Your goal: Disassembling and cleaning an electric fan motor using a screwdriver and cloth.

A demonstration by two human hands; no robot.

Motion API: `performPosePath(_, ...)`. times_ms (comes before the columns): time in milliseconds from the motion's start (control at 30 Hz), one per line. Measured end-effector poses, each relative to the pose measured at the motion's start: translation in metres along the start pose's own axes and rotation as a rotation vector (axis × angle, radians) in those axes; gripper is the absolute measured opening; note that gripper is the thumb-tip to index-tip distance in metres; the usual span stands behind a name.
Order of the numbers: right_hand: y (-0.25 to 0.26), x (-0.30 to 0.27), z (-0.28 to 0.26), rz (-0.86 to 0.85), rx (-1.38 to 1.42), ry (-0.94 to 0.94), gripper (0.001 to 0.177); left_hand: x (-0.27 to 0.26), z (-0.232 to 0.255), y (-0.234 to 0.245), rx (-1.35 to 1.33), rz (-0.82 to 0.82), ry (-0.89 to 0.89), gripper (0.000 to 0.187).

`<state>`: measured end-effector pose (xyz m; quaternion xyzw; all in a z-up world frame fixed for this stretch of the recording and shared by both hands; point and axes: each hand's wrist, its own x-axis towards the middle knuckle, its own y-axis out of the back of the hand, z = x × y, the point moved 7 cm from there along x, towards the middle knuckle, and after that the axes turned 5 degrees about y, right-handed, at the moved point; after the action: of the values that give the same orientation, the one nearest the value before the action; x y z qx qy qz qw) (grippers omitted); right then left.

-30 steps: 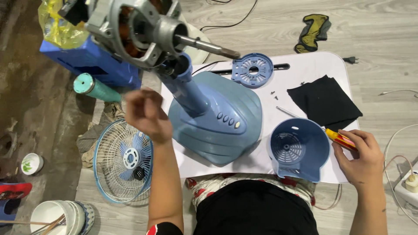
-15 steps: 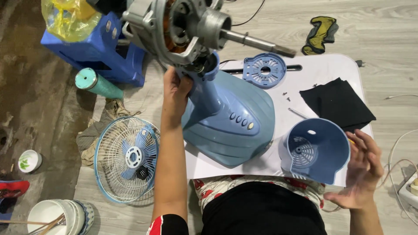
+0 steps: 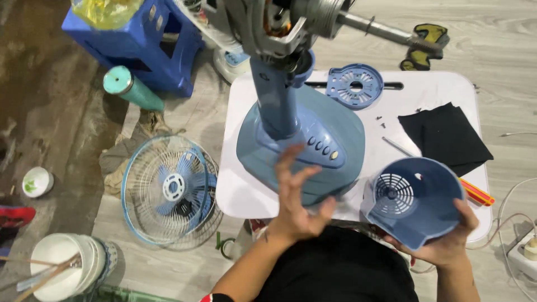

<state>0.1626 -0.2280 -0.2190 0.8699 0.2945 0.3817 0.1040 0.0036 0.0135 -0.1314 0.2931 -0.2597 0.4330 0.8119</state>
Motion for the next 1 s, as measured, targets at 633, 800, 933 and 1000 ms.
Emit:
performPosePath(633,-0.073,0.074,-0.138,-0.482,0.49,0.214,0.029,-0.089,-0.182,0.266,-0.65,0.35,0.74,0.101)
performPosePath(800,-0.054,0.128,-0.187,-0.853,0.636,0.25,0.019,-0.161,-0.242,0.33,-0.15,0.788,1.013,0.063)
performPosePath(933,-0.04,0.128,-0.207,-0.959,0.888,0.628,0.032,-0.207,-0.27,0.359,0.1,0.977,1.019,0.091)
performPosePath(1000,-0.035,0.124,-0.205,-0.929,0.934,0.664,0.031,-0.193,-0.263,0.356,0.398,0.915,0.941,0.085)
